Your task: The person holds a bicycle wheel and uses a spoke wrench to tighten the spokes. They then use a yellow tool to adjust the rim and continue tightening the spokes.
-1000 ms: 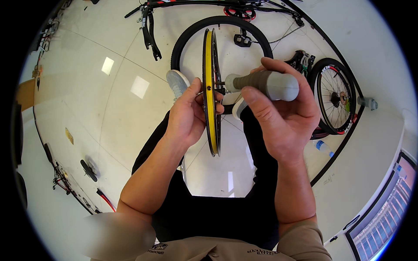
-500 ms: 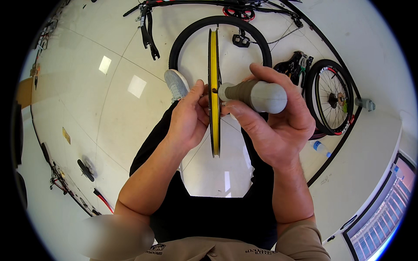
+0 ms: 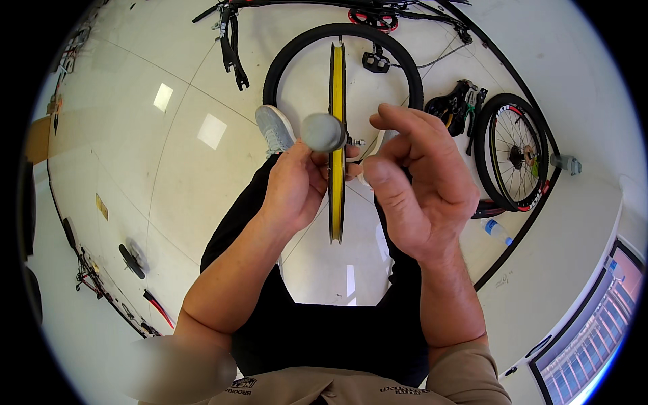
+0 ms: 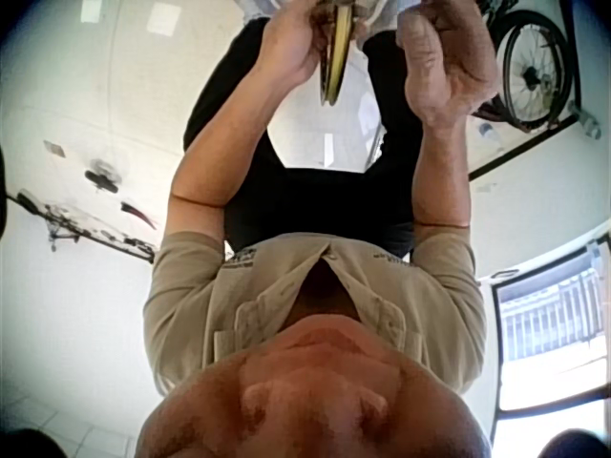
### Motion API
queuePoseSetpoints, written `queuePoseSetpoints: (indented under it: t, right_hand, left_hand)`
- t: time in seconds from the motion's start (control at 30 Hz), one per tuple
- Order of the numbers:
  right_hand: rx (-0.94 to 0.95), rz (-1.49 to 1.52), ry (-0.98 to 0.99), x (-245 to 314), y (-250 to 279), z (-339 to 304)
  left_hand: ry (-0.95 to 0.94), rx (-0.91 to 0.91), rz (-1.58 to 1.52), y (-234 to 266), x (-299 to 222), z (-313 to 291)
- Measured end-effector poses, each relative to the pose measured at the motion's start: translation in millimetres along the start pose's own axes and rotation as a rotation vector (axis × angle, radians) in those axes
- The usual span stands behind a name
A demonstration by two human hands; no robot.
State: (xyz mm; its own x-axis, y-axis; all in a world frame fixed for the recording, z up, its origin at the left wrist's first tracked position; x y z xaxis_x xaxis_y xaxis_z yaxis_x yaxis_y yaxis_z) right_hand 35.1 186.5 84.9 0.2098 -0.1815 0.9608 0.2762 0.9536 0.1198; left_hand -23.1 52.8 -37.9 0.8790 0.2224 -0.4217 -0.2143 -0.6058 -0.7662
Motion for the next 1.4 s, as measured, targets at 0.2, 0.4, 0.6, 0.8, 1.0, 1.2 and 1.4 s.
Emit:
queuePoseSetpoints:
  t: [0.2,0.4,0.6,0.8,1.0,1.2,1.4]
  right_hand:
    - [-0.208,0.194,-0.284,-51.2,6.2,-14.9]
    - [-0.128,0.220,-0.109,-46.0,-7.1,-2.6]
    - [0.044,-0.009,-0.167,-51.8,-23.9,-5.7]
    - [0.182,-0.157,-0.077,-32.9,-25.7,-2.7]
    - [0.099,-0.307,0.085,-15.4,-17.3,-2.1]
    - [0.076,-0.299,0.130,-13.6,-15.5,-2.9]
    - [0.101,-0.278,0.094,-12.7,-18.0,-5.2]
  left_hand:
    - [-0.002,-0.015,0.036,-3.2,-2.4,0.1]
    - [-0.015,0.023,0.021,-2.8,-0.8,2.1]
    - [-0.017,0.001,0.034,5.1,5.3,2.3]
    - [-0.032,0.006,0.020,10.6,13.7,4.5]
    - [-0.071,-0.058,-0.096,7.2,19.9,4.3]
    - [-0.071,0.016,-0.030,6.5,17.3,5.0]
    - [-0.103,-0.064,-0.129,6.0,17.8,5.2]
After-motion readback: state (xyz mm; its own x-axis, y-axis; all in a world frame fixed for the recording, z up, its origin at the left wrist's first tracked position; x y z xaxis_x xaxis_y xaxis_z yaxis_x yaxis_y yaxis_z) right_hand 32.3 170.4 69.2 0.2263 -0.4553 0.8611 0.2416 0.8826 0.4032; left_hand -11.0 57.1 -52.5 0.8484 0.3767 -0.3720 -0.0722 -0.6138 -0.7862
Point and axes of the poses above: each hand's wrist, its own z-axis towards the middle knuckle, its own y-axis out of the back of the hand, x = y × z, the point moved 7 cm from there along z, towards the middle knuckle, and after that the axes turned 14 degrees about x, right-handed, at the moved point
